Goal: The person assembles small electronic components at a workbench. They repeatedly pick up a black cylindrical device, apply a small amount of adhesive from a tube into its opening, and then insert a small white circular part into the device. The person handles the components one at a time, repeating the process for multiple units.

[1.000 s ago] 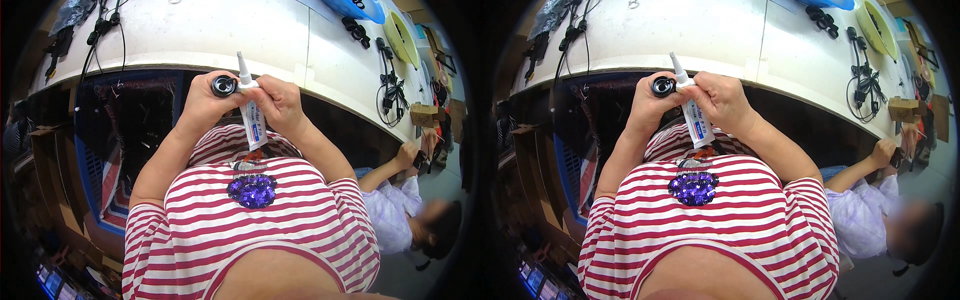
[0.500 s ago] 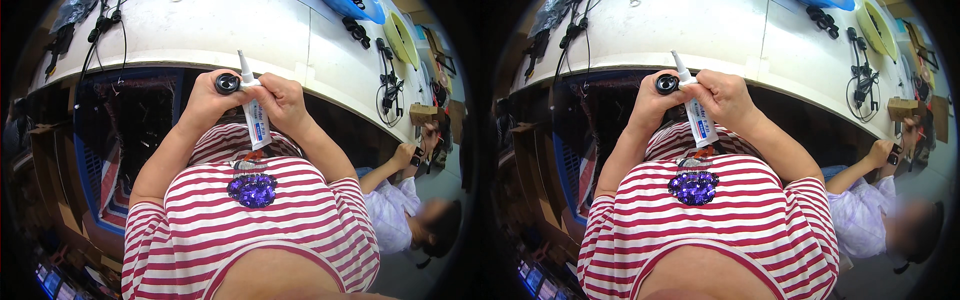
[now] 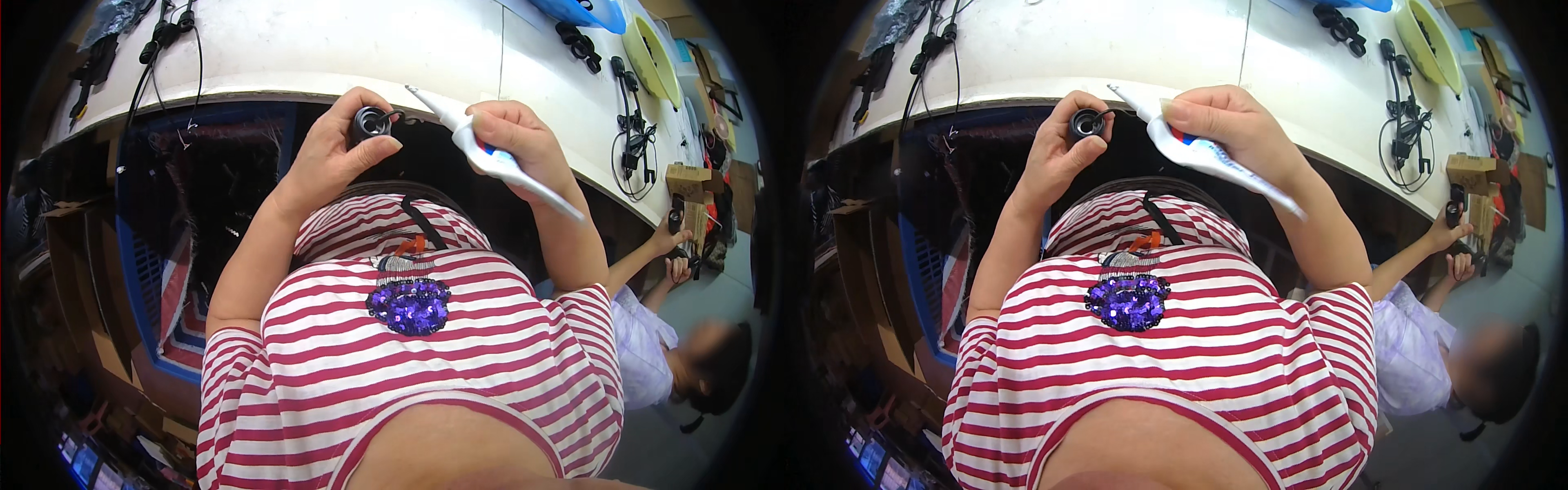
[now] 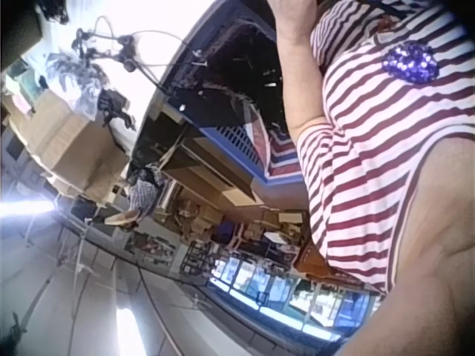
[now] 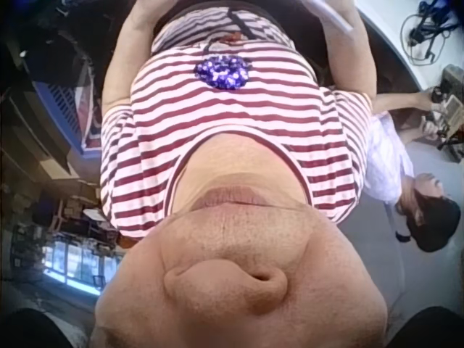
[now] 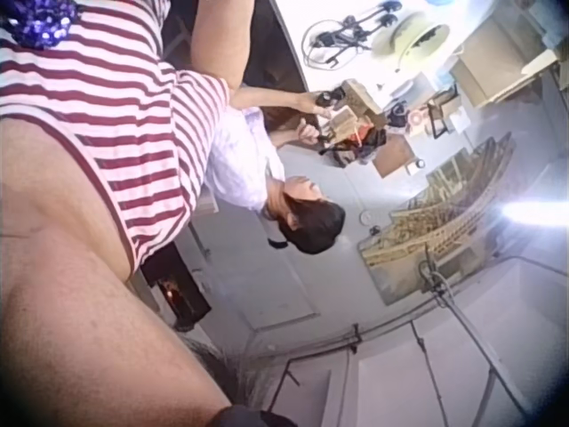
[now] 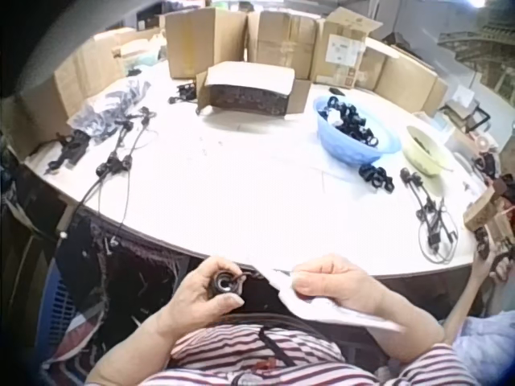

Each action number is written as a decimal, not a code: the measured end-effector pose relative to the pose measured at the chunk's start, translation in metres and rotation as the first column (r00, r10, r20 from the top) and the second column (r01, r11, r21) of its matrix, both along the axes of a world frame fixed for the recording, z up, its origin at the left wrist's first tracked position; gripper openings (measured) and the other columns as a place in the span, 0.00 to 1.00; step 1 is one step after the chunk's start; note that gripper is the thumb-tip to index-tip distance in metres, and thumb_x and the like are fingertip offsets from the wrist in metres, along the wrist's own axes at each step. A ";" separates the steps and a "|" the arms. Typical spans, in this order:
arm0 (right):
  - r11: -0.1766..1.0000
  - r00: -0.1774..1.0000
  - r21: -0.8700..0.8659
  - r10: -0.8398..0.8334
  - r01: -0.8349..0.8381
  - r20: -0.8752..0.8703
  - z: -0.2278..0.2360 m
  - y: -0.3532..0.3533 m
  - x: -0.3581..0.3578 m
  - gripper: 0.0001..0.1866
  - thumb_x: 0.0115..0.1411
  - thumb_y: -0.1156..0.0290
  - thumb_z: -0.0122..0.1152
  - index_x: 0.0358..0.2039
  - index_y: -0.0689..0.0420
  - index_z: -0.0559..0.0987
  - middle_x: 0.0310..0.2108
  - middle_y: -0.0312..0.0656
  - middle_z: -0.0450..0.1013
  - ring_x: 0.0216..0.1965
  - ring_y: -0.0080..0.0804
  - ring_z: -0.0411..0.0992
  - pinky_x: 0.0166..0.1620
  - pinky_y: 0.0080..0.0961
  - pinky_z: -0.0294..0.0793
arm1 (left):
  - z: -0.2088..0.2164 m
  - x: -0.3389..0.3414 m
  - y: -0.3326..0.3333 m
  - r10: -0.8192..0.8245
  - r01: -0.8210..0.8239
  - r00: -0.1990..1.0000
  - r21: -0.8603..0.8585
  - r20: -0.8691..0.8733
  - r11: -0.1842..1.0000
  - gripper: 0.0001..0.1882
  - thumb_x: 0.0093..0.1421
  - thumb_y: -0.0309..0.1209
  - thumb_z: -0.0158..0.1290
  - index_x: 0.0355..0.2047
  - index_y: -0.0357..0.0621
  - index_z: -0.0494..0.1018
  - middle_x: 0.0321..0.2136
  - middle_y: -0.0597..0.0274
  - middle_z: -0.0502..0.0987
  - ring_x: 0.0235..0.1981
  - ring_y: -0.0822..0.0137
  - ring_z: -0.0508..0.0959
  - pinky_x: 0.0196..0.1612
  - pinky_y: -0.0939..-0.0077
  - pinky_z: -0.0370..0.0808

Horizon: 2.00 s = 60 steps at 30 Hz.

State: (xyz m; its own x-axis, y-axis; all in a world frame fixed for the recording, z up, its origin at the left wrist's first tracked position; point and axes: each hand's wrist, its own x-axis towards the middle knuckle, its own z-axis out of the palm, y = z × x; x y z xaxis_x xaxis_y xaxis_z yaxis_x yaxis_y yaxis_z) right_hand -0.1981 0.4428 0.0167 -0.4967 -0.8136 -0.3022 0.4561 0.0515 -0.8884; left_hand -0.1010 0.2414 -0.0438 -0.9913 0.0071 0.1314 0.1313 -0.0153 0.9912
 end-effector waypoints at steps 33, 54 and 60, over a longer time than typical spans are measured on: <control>0.984 0.903 -0.040 0.174 -0.173 0.393 -0.014 -0.017 0.018 0.17 0.64 0.60 0.43 0.22 0.56 0.67 0.08 0.26 0.56 0.08 0.10 0.47 0.13 0.11 0.46 | -0.009 0.003 0.011 0.105 -0.125 0.991 -0.325 -0.078 0.937 0.08 0.43 0.24 0.56 0.24 0.39 0.69 0.17 0.62 0.66 0.18 0.72 0.65 0.23 0.82 0.64; 0.957 0.980 0.271 0.048 -0.100 0.194 -0.010 -0.026 0.012 0.13 0.59 0.62 0.54 0.26 0.60 0.73 0.12 0.27 0.61 0.10 0.08 0.54 0.12 0.06 0.48 | -0.015 -0.007 0.011 0.104 -0.113 0.993 -0.288 -0.048 0.951 0.11 0.46 0.24 0.60 0.28 0.42 0.68 0.17 0.65 0.67 0.19 0.73 0.66 0.24 0.81 0.64; 0.975 0.968 0.194 0.062 -0.112 0.244 -0.013 -0.020 0.005 0.13 0.60 0.63 0.51 0.26 0.60 0.73 0.11 0.27 0.60 0.10 0.09 0.53 0.11 0.06 0.47 | -0.016 -0.011 0.013 0.091 -0.106 0.994 -0.312 -0.062 0.944 0.12 0.46 0.25 0.60 0.27 0.42 0.68 0.16 0.64 0.67 0.19 0.73 0.66 0.24 0.81 0.64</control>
